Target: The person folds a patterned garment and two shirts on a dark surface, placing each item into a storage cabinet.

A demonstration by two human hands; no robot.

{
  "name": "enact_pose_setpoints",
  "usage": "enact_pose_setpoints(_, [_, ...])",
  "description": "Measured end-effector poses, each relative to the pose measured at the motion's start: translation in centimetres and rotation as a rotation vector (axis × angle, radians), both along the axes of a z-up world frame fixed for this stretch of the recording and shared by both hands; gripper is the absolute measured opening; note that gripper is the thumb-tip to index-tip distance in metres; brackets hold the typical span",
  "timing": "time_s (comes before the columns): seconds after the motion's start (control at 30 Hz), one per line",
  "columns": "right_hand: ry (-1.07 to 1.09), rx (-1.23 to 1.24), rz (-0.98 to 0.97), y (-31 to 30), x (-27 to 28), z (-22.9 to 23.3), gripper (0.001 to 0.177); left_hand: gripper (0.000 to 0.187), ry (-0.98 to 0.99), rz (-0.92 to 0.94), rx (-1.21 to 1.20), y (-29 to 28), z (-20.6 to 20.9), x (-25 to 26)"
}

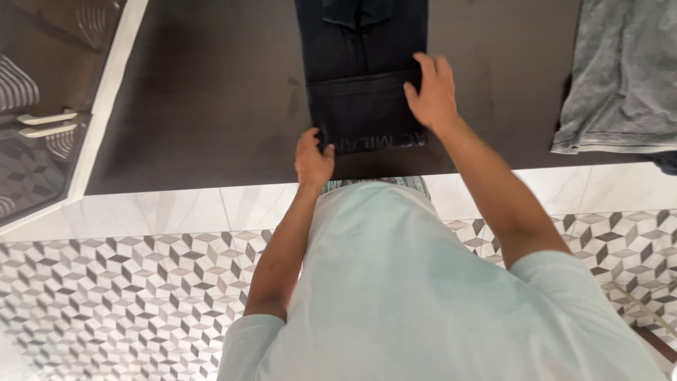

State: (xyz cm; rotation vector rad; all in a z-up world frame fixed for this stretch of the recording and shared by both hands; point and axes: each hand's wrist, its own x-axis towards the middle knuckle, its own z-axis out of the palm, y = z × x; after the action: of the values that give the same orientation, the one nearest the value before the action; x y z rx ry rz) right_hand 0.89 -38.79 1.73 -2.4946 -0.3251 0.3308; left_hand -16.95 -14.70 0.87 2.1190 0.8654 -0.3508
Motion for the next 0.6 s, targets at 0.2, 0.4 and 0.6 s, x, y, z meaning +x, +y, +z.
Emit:
enact_pose_setpoints(0.2, [0.224, 0.04, -0.344, -4.4, -9.4, -0.5, 0.036, 0.036, 0.03, 0.092, 0.029, 0.9, -2.6, -2.8])
enact_pose_setpoints(0.4, [0.402, 0.2, -0.525, -5.0, -11.9, -0.9, 0.018, 0.02, -0.028, 0.219, -0.108, 1.1, -3.3, -3.5])
enact_pose_setpoints(0.6, [0.562, 0.278, -0.572, -5.3, -11.6, 0.0, 0.011, 0.014, -0.041, 0.296, -0.213, 0.6, -2.5, -4.3])
